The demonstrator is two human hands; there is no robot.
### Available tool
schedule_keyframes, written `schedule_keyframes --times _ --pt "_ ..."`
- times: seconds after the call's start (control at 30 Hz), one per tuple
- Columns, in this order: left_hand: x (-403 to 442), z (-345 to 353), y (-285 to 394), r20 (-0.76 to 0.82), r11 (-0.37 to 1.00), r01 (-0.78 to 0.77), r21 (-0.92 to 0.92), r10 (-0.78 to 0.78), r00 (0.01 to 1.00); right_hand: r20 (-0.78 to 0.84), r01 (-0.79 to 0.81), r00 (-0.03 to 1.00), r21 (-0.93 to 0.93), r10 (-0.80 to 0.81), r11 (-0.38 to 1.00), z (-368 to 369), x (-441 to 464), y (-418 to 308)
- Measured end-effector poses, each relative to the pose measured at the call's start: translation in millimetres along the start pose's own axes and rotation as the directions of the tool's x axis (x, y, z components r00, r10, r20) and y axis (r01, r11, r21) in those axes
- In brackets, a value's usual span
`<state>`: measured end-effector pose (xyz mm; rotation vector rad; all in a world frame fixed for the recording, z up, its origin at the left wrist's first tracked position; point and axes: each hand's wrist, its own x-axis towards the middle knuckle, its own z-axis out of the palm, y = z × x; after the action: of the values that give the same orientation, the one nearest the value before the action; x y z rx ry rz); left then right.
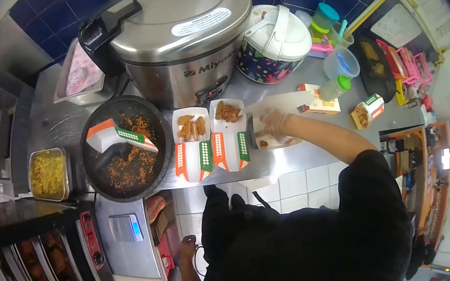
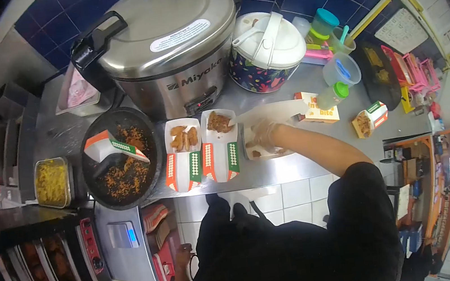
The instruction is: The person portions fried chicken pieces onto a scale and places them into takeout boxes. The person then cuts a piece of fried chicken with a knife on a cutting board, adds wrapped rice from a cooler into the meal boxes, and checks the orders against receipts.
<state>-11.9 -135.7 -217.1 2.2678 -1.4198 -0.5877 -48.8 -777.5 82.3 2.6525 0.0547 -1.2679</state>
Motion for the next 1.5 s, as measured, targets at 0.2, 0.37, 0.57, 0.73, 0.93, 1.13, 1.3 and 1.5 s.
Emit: schedule_keyframes --times 0.2,0.37,0.57,0.73,0.93,1.13,1.3,1.5 --pt "22.8 -20.8 -2.7 0.474 0.240 0.824 -0.513 -0.722 0.505 0.145 0.188 0.975 -0.114 -0.171 0.976 -12.1 -5.6 -16.8" --pt "14.4 -14.9 -14.8 0.455 0.399 0.802 -0.445 -0.671 0.586 0.186 0.021 0.983 -0.102 -0.002 0.995 -25.9 -16.0 -3.8" --pt "14.3 -10.3 2.0 0.356 0.462 0.733 -0.499 -0.661 0.660 -0.127 -0.030 0.987 0.467 0.101 0.884 -13.4 -20.1 -5.0" --pt "31.2 -33.0 59.8 0.390 0.121 0.778 -0.617 -0.812 0.436 -0.125 -0.133 0.904 0.828 0.410 0.545 26.9 -4.3 -24.9" --pt "37.6 -21.1 83.8 0.116 0.305 0.640 -0.705 -0.841 0.529 -0.104 -0.406 0.567 0.828 0.817 0.387 26.6 -68.9 -13.6" --pt "221.7 -196.8 230.7 0.346 0.439 0.524 -0.730 -0.424 0.837 0.153 -0.270 0.497 0.963 0.854 -0.015 149.0 -44.8 -13.4" --pt "313.0 -194.2 295.8 0.534 -0.176 0.516 -0.839 -0.456 0.712 0.302 0.220 0.655 0.801 0.693 -0.557 222.3 -41.5 -70.3" --pt "337.4 -137.5 302.0 0.343 -0.204 0.276 -0.939 -0.599 0.723 0.340 0.422 0.838 0.092 0.426 -0.902 155.5 -36.1 -117.4"
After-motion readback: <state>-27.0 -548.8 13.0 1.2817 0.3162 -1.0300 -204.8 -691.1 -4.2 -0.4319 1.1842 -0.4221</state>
